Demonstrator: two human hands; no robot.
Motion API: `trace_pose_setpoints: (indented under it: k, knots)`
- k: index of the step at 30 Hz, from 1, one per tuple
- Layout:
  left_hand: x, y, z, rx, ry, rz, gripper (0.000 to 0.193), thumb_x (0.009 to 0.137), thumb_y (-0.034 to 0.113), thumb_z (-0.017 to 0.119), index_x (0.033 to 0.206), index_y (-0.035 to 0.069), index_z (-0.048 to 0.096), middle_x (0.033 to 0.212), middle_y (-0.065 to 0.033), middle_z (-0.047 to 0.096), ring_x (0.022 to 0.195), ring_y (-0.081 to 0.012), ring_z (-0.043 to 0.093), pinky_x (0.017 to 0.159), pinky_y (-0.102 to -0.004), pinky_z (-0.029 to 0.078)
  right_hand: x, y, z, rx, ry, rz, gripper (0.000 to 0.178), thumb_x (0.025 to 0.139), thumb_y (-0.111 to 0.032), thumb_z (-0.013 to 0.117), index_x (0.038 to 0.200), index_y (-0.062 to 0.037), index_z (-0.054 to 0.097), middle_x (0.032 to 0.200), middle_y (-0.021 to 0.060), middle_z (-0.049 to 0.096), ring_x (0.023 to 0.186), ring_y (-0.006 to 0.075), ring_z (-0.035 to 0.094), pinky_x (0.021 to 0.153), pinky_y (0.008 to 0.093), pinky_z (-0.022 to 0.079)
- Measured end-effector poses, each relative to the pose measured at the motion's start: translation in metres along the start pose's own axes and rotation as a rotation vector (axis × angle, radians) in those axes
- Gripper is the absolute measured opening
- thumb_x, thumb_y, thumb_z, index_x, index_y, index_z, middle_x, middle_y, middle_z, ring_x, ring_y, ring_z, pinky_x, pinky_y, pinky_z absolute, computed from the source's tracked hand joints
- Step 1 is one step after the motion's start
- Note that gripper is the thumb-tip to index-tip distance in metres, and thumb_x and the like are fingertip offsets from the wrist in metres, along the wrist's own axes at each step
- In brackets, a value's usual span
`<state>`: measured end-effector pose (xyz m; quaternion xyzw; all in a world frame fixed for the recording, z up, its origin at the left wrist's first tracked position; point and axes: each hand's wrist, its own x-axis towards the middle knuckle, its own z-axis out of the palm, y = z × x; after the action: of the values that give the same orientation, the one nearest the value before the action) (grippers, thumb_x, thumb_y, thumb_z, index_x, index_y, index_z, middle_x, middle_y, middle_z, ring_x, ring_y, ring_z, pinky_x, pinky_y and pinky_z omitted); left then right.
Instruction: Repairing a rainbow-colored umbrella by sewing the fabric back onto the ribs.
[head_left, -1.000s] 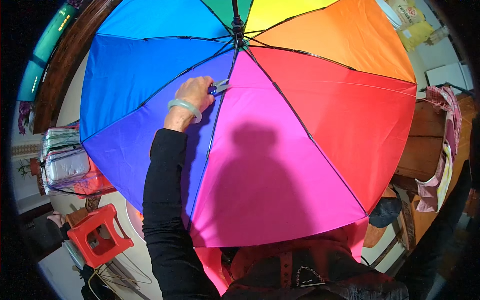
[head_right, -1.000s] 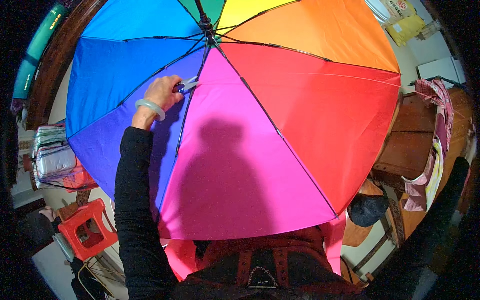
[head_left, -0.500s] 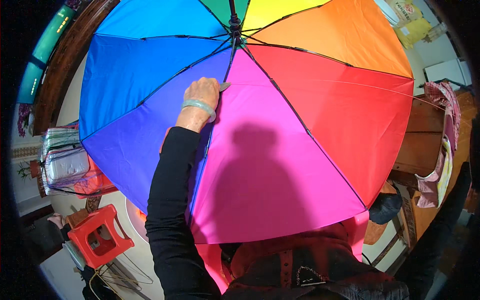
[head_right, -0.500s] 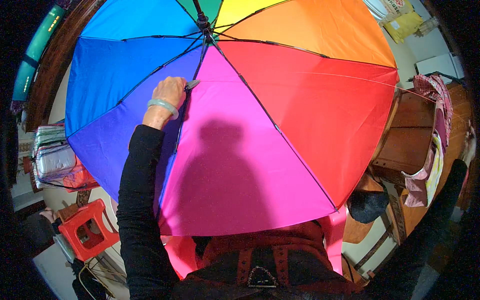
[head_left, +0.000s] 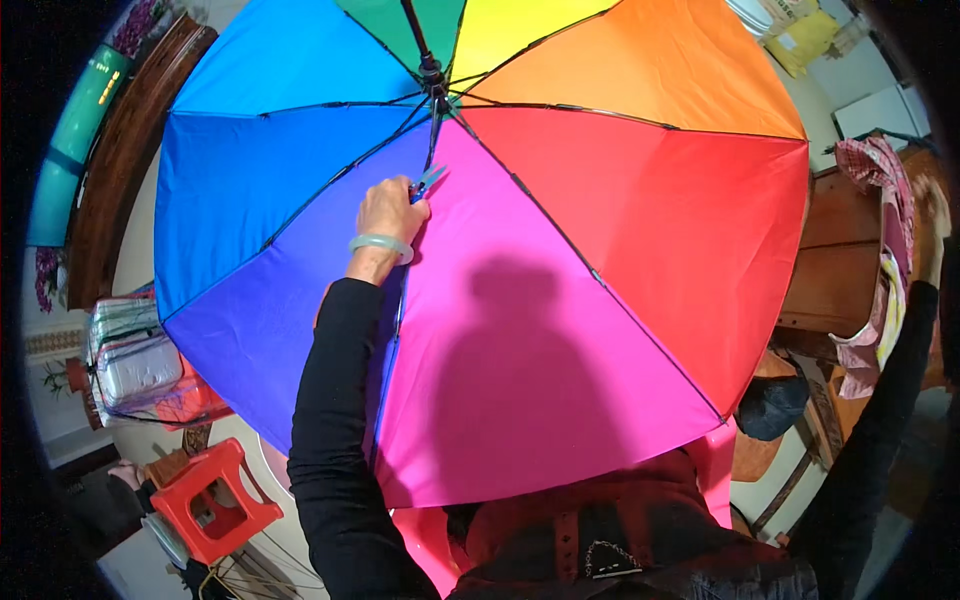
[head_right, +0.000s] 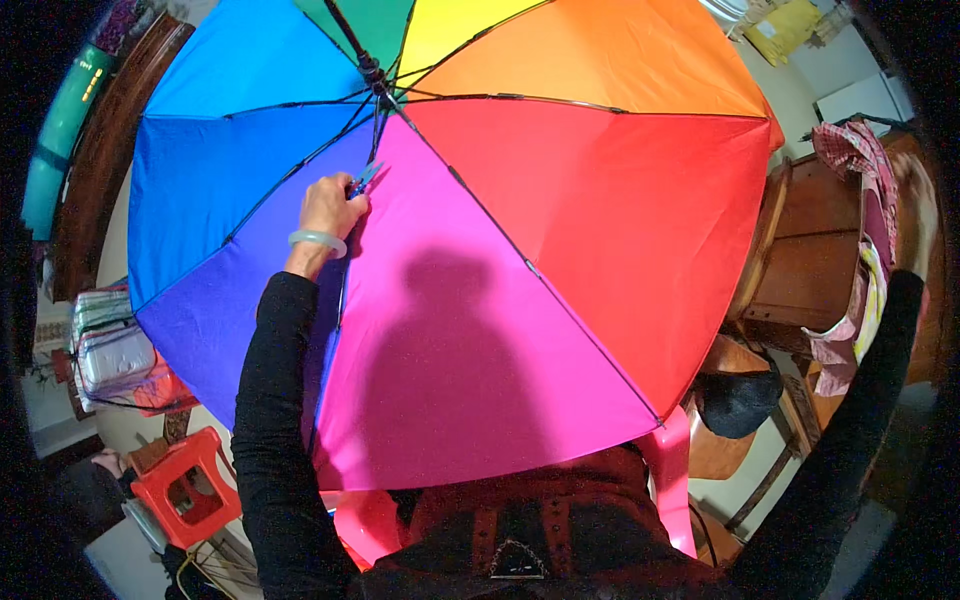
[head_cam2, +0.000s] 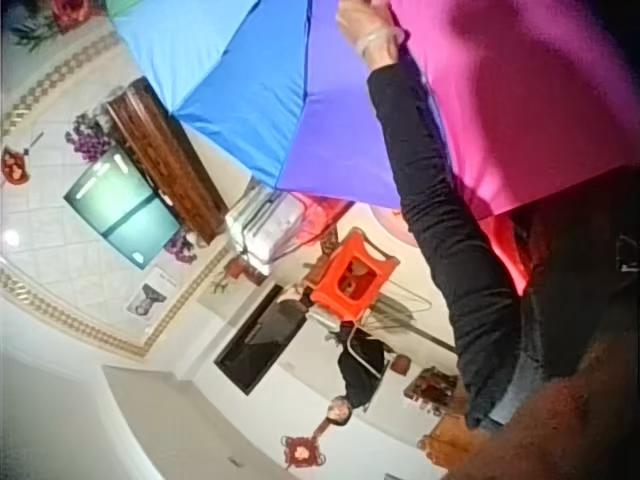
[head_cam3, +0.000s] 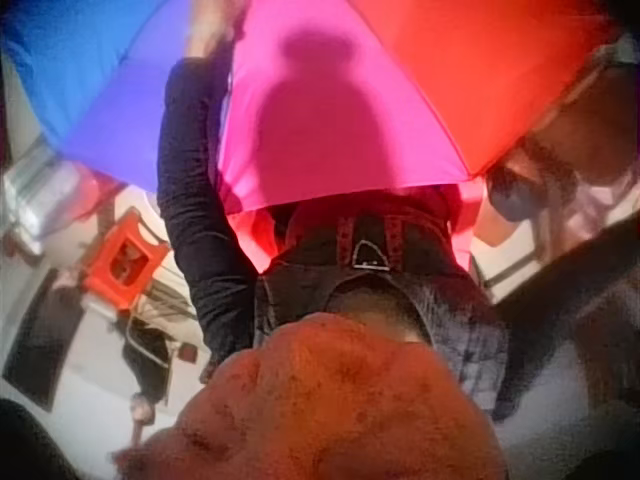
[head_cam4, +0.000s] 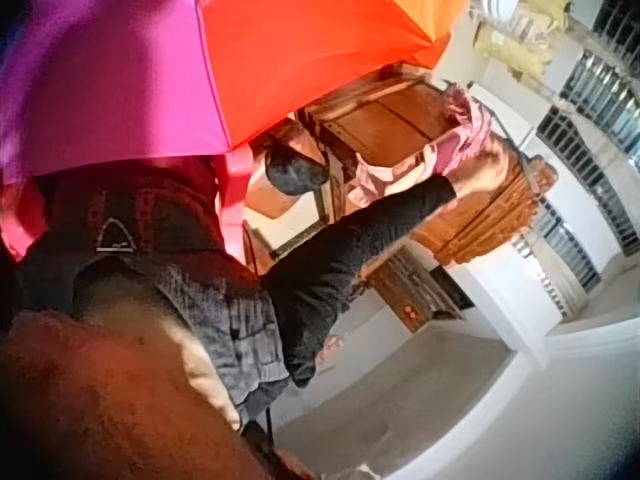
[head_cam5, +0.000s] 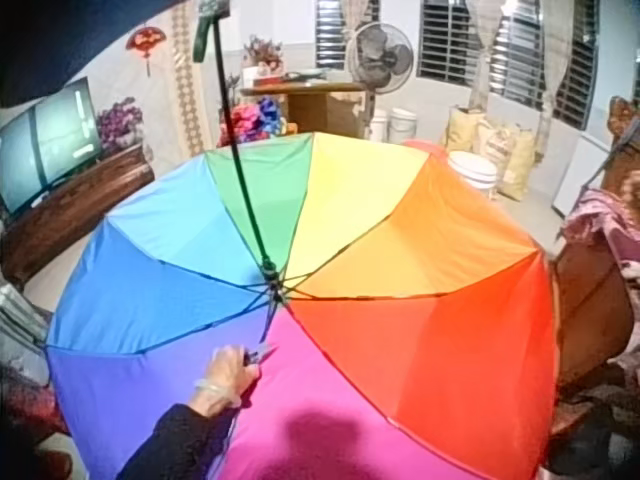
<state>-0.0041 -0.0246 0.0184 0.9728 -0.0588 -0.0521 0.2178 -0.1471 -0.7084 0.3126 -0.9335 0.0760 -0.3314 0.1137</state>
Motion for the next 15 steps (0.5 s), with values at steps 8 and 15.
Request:
trace_pose_setpoints:
  k: [8, 15]
  knots:
    - [0.018, -0.024, 0.014, 0.177, 0.436, -0.076, 0.022, 0.071, 0.019, 0.061, 0.076, -0.003, 0.06, 0.075, -0.0238, 0.06, 0.074, -0.0388, 0.06, 0.067, -0.0452, 0.047, -0.102, -0.184, 0.196, 0.551, -0.808, 0.228, 0.01, 0.088, -0.01, 0.046, 0.085, -0.0026, 0.052, 0.065, 0.0001, 0.052, 0.053, 0.0067, 0.052, 0.047, 0.0205, 0.043]
    - [0.019, 0.005, 0.033, -0.282, 0.125, -0.102, 0.024, 0.069, 0.019, 0.063, 0.075, -0.004, 0.062, 0.07, -0.024, 0.06, 0.068, -0.0371, 0.06, 0.062, -0.0435, 0.046, -0.144, -0.199, 0.2, 0.615, -1.262, 0.391, 0.01, 0.087, -0.004, 0.048, 0.078, -0.003, 0.05, 0.06, -0.0018, 0.05, 0.047, 0.0049, 0.05, 0.043, 0.0184, 0.041]
